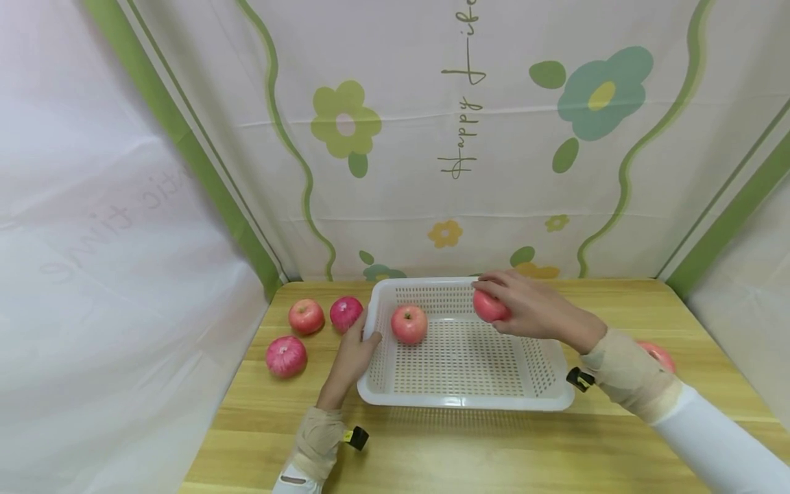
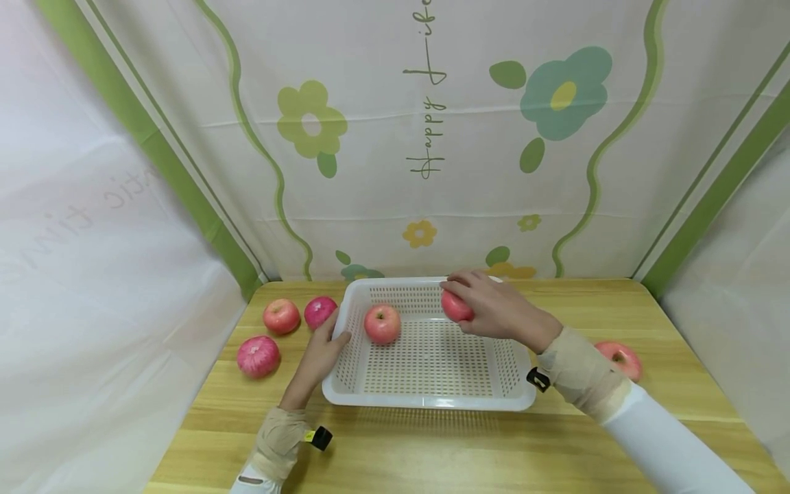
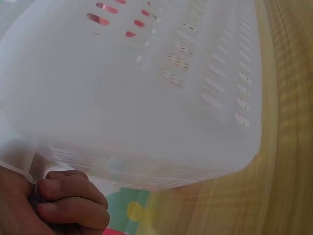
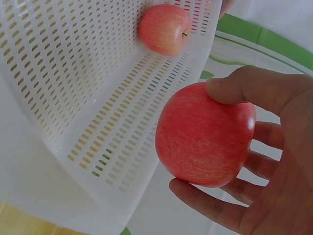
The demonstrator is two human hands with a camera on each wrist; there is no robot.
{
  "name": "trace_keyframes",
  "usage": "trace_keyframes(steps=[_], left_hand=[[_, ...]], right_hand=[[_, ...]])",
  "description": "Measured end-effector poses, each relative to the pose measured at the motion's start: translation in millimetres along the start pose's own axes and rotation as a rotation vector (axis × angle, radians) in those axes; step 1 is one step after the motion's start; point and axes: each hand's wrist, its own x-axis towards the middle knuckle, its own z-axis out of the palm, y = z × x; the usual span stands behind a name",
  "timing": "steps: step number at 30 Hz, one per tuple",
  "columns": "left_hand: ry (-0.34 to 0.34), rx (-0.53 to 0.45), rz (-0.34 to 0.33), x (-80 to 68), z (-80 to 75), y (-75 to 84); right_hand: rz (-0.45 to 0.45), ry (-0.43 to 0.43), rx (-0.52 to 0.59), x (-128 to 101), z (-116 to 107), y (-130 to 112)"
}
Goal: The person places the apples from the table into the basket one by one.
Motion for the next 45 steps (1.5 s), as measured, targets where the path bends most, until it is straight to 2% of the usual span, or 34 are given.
trace_keyframes(steps=[11, 21, 32, 45], left_hand=[[0.005, 0.022, -0.004, 0.1, 0.1, 1.6], [0.007, 0.032, -0.006, 0.8, 0.1, 1.5], [0.005, 0.02, -0.014, 0.0, 0.2, 1.7], [-0.01, -0.002, 0.008, 1.0, 0.1, -0.4]], right_hand=[[-0.007, -0.023, -0.005, 6.2, 4.2, -5.3], [-0.033, -0.004, -0.002, 9.1, 9.3, -7.8], [-0.115, 0.019, -0.014, 16.0, 15.2, -13.8], [-0.124, -0.077, 0.013, 24.3, 22.4, -23.1]])
